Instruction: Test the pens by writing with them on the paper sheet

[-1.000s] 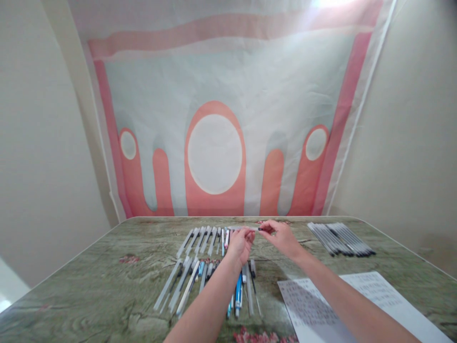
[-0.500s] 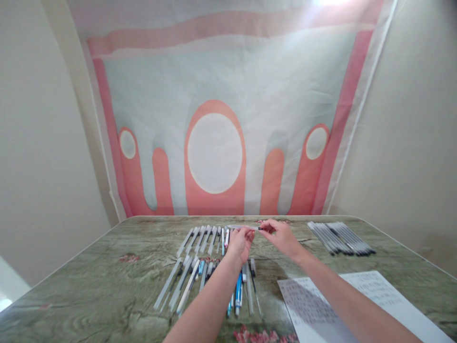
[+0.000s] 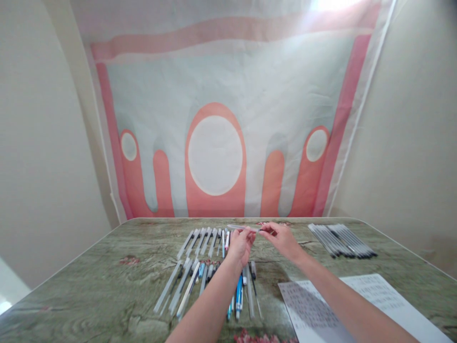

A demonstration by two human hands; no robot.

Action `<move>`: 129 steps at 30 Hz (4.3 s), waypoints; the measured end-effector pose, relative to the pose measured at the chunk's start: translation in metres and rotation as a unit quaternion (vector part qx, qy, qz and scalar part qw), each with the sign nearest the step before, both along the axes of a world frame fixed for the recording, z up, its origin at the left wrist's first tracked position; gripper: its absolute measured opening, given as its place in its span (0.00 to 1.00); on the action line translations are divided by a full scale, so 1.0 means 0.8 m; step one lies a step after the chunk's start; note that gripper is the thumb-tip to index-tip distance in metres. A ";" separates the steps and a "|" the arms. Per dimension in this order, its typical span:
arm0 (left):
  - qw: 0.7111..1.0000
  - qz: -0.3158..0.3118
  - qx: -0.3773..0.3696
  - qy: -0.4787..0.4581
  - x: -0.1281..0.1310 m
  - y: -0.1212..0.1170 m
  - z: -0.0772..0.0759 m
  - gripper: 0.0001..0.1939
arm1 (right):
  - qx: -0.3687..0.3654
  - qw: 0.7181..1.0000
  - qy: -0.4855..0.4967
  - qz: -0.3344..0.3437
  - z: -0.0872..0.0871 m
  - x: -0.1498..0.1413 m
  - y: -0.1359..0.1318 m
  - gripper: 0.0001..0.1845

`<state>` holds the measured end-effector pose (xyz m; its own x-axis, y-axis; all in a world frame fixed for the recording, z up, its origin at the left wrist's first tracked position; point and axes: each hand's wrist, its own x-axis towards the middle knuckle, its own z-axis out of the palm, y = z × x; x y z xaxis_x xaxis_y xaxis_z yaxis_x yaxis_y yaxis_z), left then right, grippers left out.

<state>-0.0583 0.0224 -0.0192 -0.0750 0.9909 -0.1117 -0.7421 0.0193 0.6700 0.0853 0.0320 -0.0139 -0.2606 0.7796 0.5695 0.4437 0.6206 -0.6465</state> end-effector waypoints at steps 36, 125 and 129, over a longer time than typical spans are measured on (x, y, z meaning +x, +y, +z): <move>1.000 0.003 0.001 0.022 0.005 0.001 -0.006 0.10 | -0.055 0.996 -0.065 0.038 -0.008 0.003 0.009 0.21; 0.570 -0.255 0.337 0.705 0.086 -0.118 -0.031 0.52 | -0.237 0.946 0.205 -0.078 -0.010 0.113 -0.052 0.12; 0.583 -0.229 0.343 0.700 0.084 -0.109 -0.036 0.50 | -0.281 0.936 0.179 -0.110 -0.048 0.146 -0.106 0.10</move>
